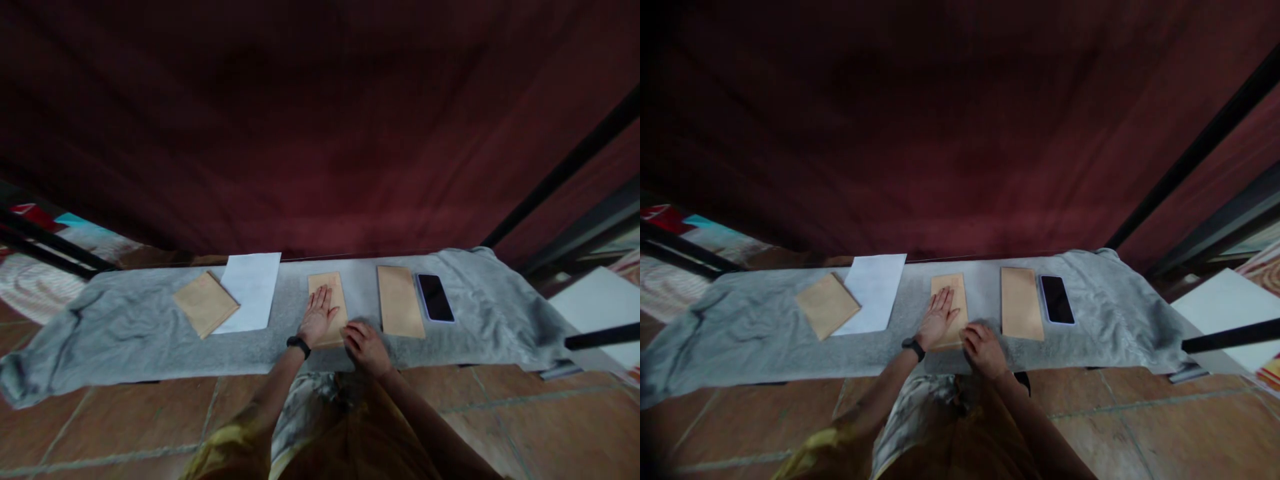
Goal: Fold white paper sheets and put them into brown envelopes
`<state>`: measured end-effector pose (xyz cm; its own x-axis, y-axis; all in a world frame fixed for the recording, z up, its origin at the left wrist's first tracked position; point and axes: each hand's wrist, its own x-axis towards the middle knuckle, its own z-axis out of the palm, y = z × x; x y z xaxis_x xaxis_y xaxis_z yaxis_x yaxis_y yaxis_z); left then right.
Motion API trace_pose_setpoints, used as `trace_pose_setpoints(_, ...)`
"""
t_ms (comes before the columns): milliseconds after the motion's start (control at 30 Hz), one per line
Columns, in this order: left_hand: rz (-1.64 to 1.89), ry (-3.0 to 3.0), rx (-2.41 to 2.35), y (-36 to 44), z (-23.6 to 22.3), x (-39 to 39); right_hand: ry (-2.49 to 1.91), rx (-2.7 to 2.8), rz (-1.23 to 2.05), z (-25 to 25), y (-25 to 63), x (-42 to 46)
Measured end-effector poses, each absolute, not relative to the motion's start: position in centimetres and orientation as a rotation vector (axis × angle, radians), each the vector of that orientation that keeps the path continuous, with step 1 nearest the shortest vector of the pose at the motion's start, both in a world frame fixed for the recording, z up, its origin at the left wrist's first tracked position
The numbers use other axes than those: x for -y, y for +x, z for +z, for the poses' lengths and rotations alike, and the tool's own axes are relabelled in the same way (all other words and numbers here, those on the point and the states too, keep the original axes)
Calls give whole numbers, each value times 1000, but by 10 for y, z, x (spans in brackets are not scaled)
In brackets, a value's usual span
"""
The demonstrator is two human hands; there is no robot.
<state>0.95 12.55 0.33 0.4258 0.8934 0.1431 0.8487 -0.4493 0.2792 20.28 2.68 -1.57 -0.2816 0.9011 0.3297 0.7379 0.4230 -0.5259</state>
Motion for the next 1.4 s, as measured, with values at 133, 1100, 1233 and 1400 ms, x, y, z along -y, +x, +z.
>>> trace_pose_setpoints(133, 390, 2496, -1561, 19, -7, -166, -1326, 2040, 367, -13, 202, -27)
trace_pose_setpoints(1100, 538, 2504, -1268, -4, -6, -28, -1319, 2051, 239, -30, 202, -25)
trace_pose_setpoints(1233, 614, 2440, -1284, -3, -5, -31, -1269, 2154, 232, -26, 201, -37)
trace_pose_setpoints(1400, 690, 2422, -1273, -3, -4, -34, -1170, 2402, 148, -21, 192, -75)
